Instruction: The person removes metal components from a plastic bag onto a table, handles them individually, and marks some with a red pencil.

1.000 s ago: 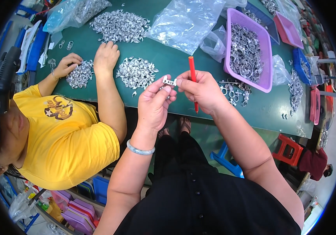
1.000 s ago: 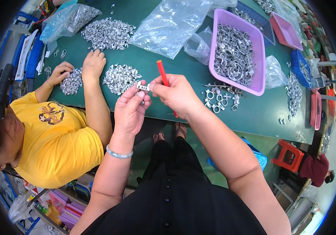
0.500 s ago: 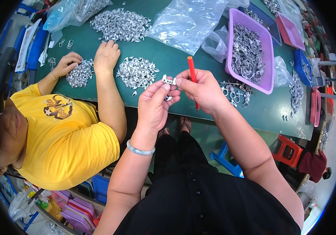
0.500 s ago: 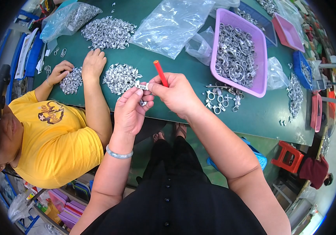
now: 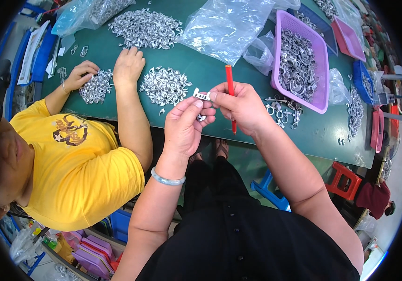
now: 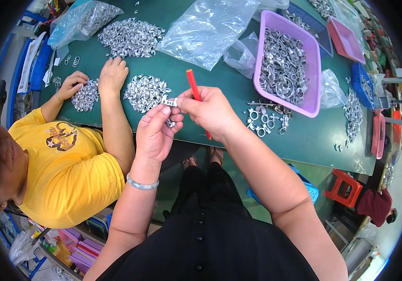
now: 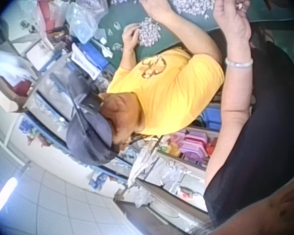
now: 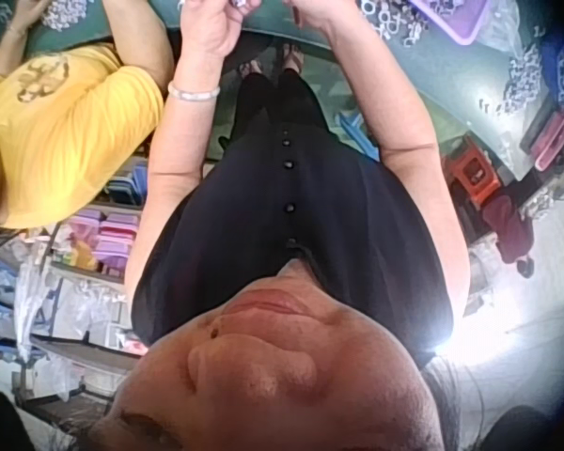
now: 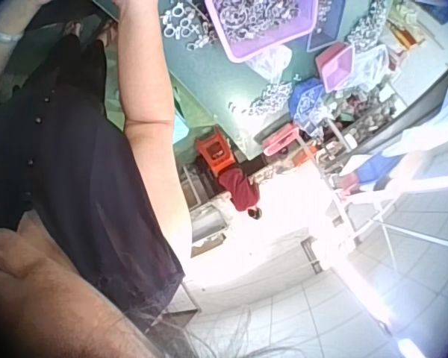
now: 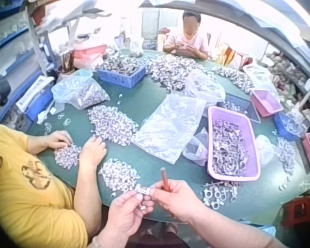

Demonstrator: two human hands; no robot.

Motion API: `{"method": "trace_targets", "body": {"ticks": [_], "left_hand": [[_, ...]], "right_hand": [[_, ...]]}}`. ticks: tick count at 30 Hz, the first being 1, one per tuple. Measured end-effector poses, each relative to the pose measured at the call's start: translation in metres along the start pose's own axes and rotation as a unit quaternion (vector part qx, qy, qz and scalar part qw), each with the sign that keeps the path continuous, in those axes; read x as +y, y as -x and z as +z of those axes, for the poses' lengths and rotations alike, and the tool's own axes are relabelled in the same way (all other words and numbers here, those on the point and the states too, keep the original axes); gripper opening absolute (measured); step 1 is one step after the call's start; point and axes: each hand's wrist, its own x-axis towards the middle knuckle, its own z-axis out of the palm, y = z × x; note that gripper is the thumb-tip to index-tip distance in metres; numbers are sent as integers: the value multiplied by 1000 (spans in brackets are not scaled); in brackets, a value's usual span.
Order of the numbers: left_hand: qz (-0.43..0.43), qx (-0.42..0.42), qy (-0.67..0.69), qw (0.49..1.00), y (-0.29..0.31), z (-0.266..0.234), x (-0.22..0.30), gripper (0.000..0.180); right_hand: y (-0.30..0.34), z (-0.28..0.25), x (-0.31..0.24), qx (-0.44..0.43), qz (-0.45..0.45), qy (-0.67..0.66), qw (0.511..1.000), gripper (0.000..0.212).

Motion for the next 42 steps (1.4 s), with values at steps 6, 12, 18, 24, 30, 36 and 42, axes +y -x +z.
{"method": "trace_targets", "body": {"ticks": [6, 12, 18, 24, 30, 36, 42], "left_hand": [[-10, 16, 2, 1000, 15, -1, -9, 10], [-21, 34, -2, 999, 4, 4, -1, 9], [-18, 0, 86, 996, 6, 0, -4, 22], [-75, -8, 56, 996, 6, 5, 5, 26], [-101, 31, 31, 994, 18, 13, -2, 23], [-70, 49, 94, 992, 19, 14, -4, 20], [-10, 61, 116, 991, 19, 20, -14, 20]], "right_hand": [[11, -2, 12, 7, 30, -53, 998, 10], [0, 0, 4, 5, 42, -72, 996, 9], [5, -4, 2, 27, 38, -81, 996, 9], [4, -7, -5, -2, 45, -28, 999, 10], [11, -17, -1, -32, 78, 4, 996, 13], [31, -18, -4, 26, 15, 102, 994, 12], [46, -5, 18, 1, 12, 82, 997, 12]]}}
